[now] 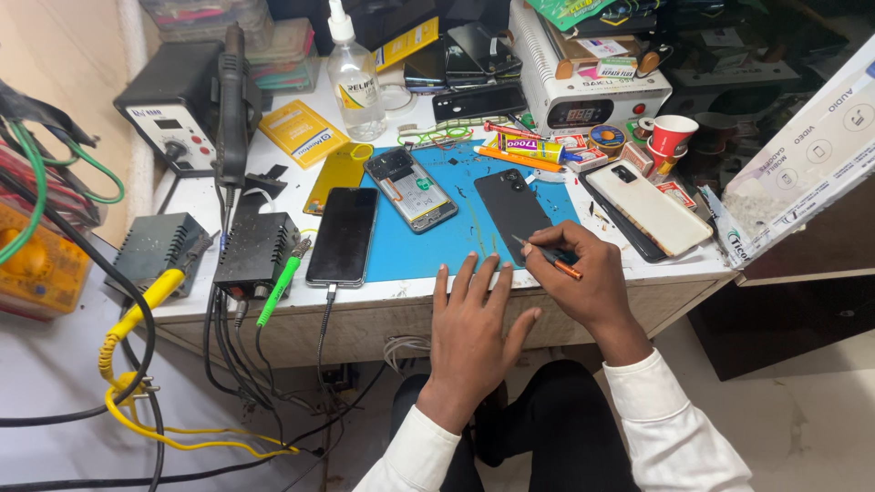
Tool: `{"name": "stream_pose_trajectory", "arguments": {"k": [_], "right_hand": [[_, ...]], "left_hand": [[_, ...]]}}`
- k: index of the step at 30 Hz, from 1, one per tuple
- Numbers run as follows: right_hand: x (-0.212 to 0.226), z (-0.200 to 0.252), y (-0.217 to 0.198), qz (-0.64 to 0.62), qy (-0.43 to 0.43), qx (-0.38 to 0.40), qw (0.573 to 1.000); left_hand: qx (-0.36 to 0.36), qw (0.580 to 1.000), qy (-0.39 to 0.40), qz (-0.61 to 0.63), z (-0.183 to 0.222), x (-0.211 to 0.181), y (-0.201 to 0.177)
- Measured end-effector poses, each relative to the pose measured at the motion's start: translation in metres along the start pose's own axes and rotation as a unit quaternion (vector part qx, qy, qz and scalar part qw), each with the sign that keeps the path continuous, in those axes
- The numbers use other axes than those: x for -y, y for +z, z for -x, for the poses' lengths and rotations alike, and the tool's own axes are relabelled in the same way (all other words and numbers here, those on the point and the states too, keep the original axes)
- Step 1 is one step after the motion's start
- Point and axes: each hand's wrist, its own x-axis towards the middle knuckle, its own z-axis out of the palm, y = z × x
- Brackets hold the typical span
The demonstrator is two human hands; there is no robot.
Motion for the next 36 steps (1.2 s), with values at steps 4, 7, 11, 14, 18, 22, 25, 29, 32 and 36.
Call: {"name": "stream_pose_trajectory", "arguments": {"k": [4, 7, 11, 14, 18, 22, 25, 29, 32, 36], "right_hand": [[-0.006, 0.005, 0.003, -0.007, 0.014, -0.004, 1.0], [-0.01, 0.006, 0.003, 0.019, 0.026, -0.023, 0.999], [-0.011, 0.005, 0.004, 0.012, 0.005, -0.018, 1.0], [-0.011, 0.006, 0.005, 0.008, 0.022, -0.015, 1.0], [-0.009, 0.004, 0.005, 0.012, 0.016, -0.009, 1.0], [-0.009, 0.004, 0.004, -0.003, 0.037, 0.005, 0.999], [-0.009, 0.005, 0.004, -0.005, 0.018, 0.003, 1.0], [-0.007, 0.006, 0.005, -0.008, 0.01, 0.003, 1.0], [-0.005, 0.006, 0.005, 0.004, 0.0, 0.002, 1.0], [-0.004, 0.005, 0.006, 0.001, -0.005, 0.002, 1.0]], "left_hand": [[0.012, 1.0, 0.008, -0.004, -0.002, 0.001, 0.002], [0.008, 1.0, -0.001, -0.006, -0.002, 0.003, 0.006], [0.006, 1.0, -0.004, -0.001, 0.001, 0.004, 0.011], [-0.001, 1.0, 0.001, -0.003, 0.003, 0.005, 0.013], [-0.006, 1.0, -0.001, -0.002, 0.004, 0.005, 0.012], [-0.012, 1.0, -0.005, 0.001, 0.004, 0.004, 0.011], [-0.015, 1.0, -0.004, -0.001, 0.003, 0.003, 0.011], [-0.013, 1.0, -0.005, 0.005, 0.002, 0.002, 0.01], [-0.012, 1.0, -0.003, 0.004, 0.001, 0.001, 0.01], [-0.01, 1.0, -0.001, 0.008, 0.0, 0.001, 0.01]]}}
